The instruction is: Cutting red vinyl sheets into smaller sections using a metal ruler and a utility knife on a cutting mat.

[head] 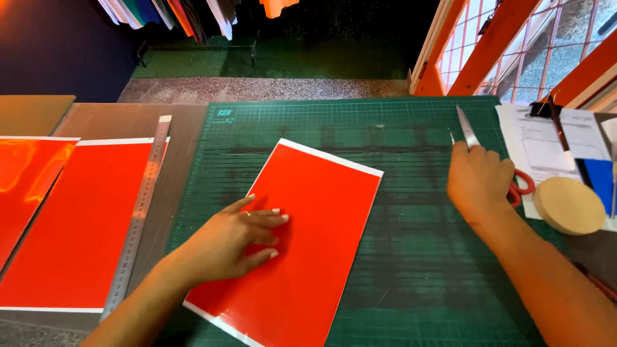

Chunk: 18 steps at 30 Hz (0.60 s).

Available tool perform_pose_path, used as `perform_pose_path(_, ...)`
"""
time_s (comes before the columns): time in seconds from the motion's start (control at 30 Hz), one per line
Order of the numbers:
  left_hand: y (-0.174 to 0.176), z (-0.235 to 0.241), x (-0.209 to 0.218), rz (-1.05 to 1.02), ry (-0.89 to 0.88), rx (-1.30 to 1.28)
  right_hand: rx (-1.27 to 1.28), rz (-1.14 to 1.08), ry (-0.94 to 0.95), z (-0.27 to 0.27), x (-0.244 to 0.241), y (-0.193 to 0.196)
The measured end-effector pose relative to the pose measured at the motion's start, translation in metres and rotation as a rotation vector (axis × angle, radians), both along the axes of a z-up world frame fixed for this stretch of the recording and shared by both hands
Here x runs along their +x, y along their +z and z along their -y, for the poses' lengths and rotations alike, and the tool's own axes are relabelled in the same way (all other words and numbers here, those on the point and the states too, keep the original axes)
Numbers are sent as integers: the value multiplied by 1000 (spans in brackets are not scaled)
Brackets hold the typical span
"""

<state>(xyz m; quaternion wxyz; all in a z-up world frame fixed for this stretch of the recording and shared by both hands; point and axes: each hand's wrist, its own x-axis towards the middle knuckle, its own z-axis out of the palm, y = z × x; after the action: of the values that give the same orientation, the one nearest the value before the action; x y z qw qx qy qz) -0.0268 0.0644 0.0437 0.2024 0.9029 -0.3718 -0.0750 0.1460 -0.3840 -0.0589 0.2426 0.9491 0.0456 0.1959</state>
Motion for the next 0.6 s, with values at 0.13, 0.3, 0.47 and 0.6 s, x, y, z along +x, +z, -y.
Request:
perform_pose_path(0.13,-19,-9,-13,48,38,100,134,-212,-190,-13,13,8)
perform_pose_path(0.3,-36,2,-34,27,156,185,434,-425,-321,-42,10,40)
perform_pose_path(0.47,-40,14,-52,119,217,292,765,-386,-131,-70,-46,88)
perform_pose_path(0.6,-20,-2,-89,370,187,189,1569,-621,-3,-63,-115,125)
